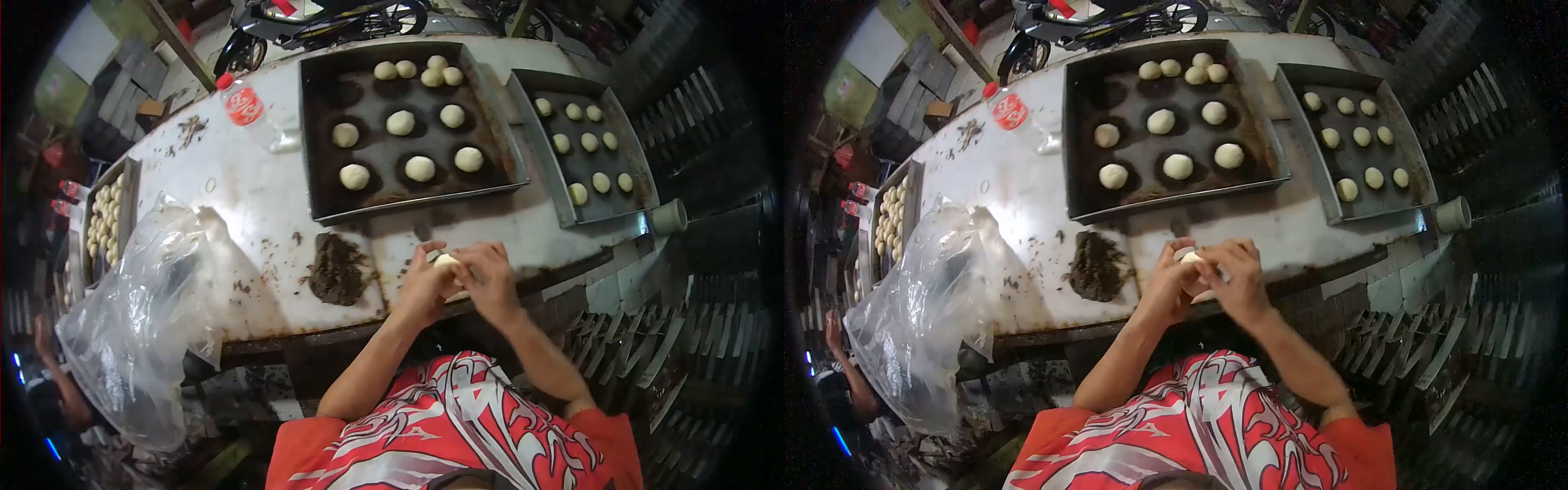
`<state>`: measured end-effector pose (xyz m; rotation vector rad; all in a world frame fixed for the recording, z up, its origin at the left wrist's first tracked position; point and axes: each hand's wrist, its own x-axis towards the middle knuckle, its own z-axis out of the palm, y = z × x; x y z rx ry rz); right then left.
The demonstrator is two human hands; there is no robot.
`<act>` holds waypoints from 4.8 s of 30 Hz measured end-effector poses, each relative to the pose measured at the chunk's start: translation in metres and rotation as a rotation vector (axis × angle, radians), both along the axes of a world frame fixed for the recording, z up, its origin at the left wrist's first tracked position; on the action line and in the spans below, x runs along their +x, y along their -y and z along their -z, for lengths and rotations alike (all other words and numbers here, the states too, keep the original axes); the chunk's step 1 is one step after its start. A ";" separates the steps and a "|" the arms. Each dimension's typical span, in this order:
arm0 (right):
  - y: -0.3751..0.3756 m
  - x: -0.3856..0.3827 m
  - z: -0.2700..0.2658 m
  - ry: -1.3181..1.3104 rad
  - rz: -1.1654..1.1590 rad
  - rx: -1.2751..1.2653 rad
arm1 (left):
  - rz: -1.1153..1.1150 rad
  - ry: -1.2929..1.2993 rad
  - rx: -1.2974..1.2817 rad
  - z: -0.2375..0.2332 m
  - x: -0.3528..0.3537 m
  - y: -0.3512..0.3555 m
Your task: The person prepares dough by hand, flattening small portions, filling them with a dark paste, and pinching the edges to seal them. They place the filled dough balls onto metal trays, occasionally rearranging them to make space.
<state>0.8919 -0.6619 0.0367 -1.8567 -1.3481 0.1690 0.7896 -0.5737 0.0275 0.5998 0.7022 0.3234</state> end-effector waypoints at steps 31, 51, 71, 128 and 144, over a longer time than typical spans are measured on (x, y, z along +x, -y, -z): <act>-0.011 0.099 0.107 0.115 0.286 -0.266 | 0.274 -0.736 1.910 0.045 0.226 -0.365; -0.443 0.131 0.106 0.255 -0.259 -0.160 | -0.521 0.321 -0.287 0.025 -0.126 -0.059; -0.123 -0.060 0.066 -0.296 -0.677 -0.105 | -0.754 0.130 -0.051 0.022 -0.110 0.144; 0.075 0.090 0.110 0.178 -0.005 -0.238 | 0.392 -0.407 1.454 -0.033 0.155 -0.237; -0.007 0.117 -0.030 -0.532 -0.308 -1.037 | 0.230 0.008 0.836 -0.037 0.208 -0.355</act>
